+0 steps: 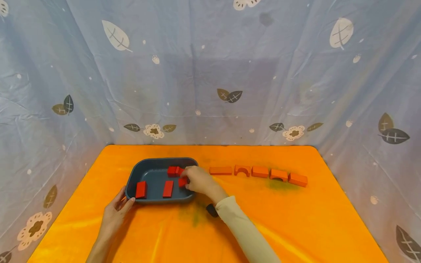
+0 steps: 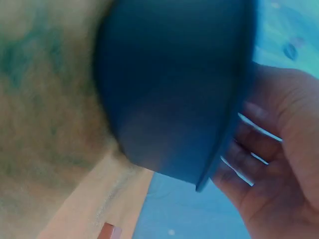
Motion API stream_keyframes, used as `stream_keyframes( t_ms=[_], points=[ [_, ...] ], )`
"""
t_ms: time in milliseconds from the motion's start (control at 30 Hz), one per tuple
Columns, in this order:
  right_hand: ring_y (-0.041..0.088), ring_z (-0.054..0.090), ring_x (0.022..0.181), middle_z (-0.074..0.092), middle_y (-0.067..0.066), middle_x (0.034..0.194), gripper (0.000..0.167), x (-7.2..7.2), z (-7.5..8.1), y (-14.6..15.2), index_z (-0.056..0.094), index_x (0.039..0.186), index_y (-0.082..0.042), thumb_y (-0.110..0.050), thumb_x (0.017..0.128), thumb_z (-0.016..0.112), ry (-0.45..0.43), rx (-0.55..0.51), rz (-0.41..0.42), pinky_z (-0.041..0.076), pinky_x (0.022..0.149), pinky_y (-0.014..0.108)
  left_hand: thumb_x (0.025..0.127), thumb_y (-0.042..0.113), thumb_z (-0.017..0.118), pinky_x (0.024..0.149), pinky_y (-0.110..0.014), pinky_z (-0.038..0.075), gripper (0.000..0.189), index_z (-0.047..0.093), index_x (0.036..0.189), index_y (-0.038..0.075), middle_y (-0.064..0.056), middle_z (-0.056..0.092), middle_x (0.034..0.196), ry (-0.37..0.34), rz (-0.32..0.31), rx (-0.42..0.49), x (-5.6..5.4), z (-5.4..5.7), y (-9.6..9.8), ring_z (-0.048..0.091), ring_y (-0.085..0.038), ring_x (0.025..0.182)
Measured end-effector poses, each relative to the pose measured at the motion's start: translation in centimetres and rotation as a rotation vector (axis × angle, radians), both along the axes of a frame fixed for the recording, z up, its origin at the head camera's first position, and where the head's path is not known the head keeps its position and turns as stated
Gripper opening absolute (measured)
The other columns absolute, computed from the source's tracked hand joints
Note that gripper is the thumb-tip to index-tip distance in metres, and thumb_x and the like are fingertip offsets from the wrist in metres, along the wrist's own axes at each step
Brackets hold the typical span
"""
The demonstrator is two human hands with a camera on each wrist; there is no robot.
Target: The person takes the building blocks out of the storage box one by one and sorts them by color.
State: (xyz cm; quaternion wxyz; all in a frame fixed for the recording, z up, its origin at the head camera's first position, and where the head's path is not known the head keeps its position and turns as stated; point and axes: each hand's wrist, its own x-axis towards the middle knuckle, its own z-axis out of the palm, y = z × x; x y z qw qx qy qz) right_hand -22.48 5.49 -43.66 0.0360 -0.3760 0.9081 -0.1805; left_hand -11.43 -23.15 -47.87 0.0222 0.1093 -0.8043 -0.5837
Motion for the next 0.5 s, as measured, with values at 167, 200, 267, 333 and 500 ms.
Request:
stream_keyframes(
  t_ms=[167,200,267,333,500],
  points=[
    [0.027,0.062,0.102,0.066,0.008,0.115,0.031,-0.2,0.4,2.5,0.071,0.116,-0.004,-0.009,0.086,0.075,-0.185,-0.375,-0.027,0.056,0.090,0.041,0.099,0.017,0.060,0.111,-0.038,0.033,0.069,0.022,0.156,0.007,-0.011,0.026,0.159,-0.008,0.002,0.014,-0.1,0.0,0.1,0.030,-0.035,0.143],
    [0.028,0.063,0.103,0.066,0.009,0.117,0.031,-0.2,0.4,3.1,0.071,0.116,-0.004,-0.008,0.086,0.076,-0.221,-0.449,-0.046,0.056,0.091,0.043,0.099,0.017,0.060,0.112,-0.039,0.033,0.069,0.022,0.156,0.006,-0.012,0.026,0.159,-0.007,0.002,0.018,-0.1,0.0,0.1,0.030,-0.035,0.143],
    [0.031,0.063,0.105,0.065,0.012,0.120,0.032,-0.2,0.4,4.4,0.071,0.117,-0.002,-0.008,0.085,0.076,-0.267,-0.578,-0.086,0.056,0.090,0.046,0.099,0.017,0.060,0.112,-0.040,0.033,0.070,0.022,0.156,0.006,-0.013,0.027,0.159,0.001,0.004,0.023,-0.1,-0.1,0.1,0.030,-0.036,0.143],
    [0.032,0.064,0.106,0.065,0.014,0.122,0.034,-0.1,0.3,5.7,0.071,0.117,-0.001,-0.008,0.084,0.077,-0.298,-0.670,-0.130,0.056,0.090,0.047,0.099,0.017,0.060,0.111,-0.038,0.033,0.070,0.022,0.156,0.005,-0.015,0.026,0.159,0.010,0.003,0.021,-0.1,-0.1,0.1,0.030,-0.037,0.143],
    [0.032,0.060,0.113,0.064,0.014,0.124,0.035,0.4,-0.8,8.4,0.071,0.117,-0.004,-0.010,0.084,0.078,-0.281,-0.700,-0.221,0.055,0.093,0.047,0.099,0.017,0.060,0.100,-0.013,0.039,0.069,0.023,0.155,0.005,-0.015,0.028,0.158,0.024,0.008,0.023,-0.1,-0.2,0.0,0.033,-0.035,0.142]
  ],
)
